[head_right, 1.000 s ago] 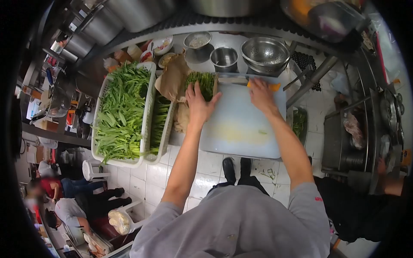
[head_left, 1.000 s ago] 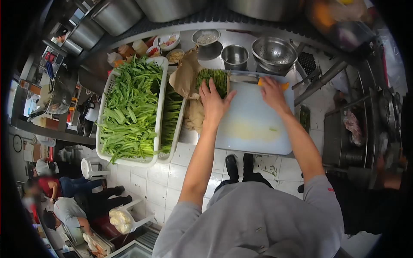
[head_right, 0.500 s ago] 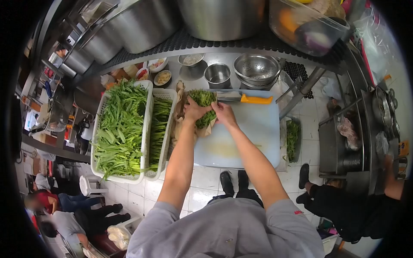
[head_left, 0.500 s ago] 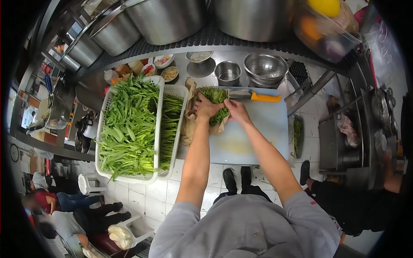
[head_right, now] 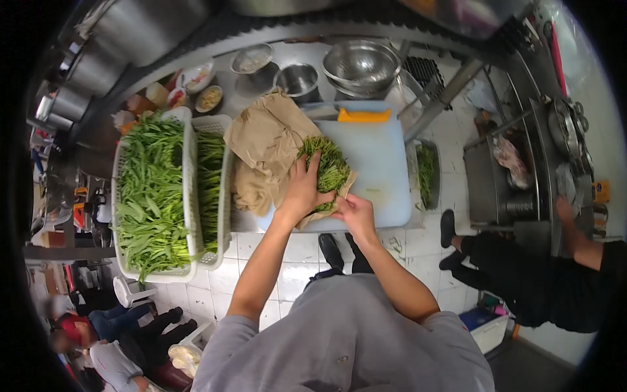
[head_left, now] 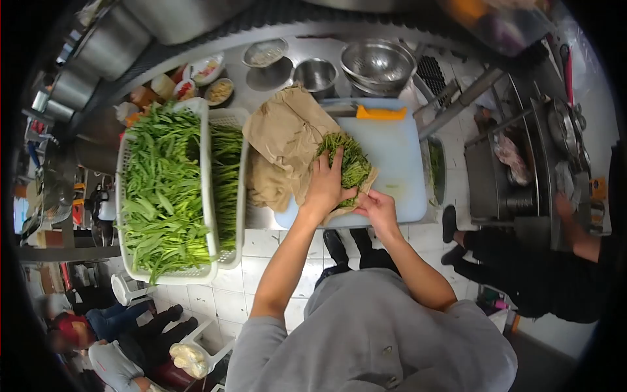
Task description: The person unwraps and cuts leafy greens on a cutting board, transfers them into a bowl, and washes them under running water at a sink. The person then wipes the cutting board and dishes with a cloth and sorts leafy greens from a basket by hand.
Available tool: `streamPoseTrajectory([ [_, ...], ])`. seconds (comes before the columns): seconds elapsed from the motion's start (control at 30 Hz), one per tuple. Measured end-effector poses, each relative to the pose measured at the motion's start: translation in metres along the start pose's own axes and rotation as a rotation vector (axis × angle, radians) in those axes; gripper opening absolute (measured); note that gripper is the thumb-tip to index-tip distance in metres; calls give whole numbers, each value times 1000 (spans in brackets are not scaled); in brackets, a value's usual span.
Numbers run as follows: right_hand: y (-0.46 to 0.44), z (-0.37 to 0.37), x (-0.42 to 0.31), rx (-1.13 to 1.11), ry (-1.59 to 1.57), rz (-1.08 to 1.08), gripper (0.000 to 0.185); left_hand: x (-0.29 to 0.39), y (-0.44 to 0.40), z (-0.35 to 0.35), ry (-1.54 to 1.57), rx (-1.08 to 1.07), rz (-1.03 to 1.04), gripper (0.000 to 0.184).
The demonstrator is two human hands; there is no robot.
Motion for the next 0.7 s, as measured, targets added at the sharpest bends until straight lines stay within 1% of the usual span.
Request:
streamPoseTrajectory([
  [0.07, 20, -25, 8, -57, 100, 59, 23, 16, 11, 4, 15, -37, 92, 103],
  [0.1, 31, -36, -3, -22, 242, 97, 20, 18, 13, -1, 69, -58, 77, 102],
  [0.13, 35, -40, -39, -11, 478, -226, 19, 20, 15, -6, 86, -56, 76, 101],
  [0.2, 61, -23, -93, -8, 930, -893, 19, 20, 16, -21, 105, -37, 74, 99],
  [0.3, 44, -12, -102, -177, 1189, -1042, 21, 9, 20, -48, 151, 23, 23, 96],
  [0.33, 34, -19, -105, -187, 1195, -1052, 22, 5, 22, -58, 173, 53, 3, 96],
  [0.37, 26, -30, -105, -198, 1202, -1056, 22, 2, 26, -70, 194, 114, -20, 81],
  [0.4, 19, -43, -107, -210, 1210, -1061, 23, -6, 30, -74, 206, 132, -56, 75],
  [0.47, 2, -82, -122, -83, 1303, -1034, 23, -20, 37, -79, 233, 175, -132, 63],
  [0.5, -2, -100, -138, 68, 1311, -1030, 22, -19, 36, -84, 221, 181, -146, 50],
  [0.53, -1, -107, -159, 216, 1316, -1026, 21, -15, 31, -83, 220, 162, -120, 49],
  [0.57, 5, -105, -172, 303, 1330, -1034, 21, -11, 25, -80, 220, 142, -96, 48],
  [0.67, 8, -56, -157, -110, 949, -984, 23, -1, -2, -62, 203, 94, -59, 42],
  [0.7, 21, -21, -153, -247, 945, -1050, 23, -1, -13, -56, 196, 80, -49, 39],
])
Point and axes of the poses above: each hand's wrist, its own y-axis away from the middle knuckle, its own z-axis out of the palm, x = y × z, the point moved 10 cm from there along -y, towards the middle knuckle, and after that the axes turned 10 degrees about -y, right-handed, at the moved point
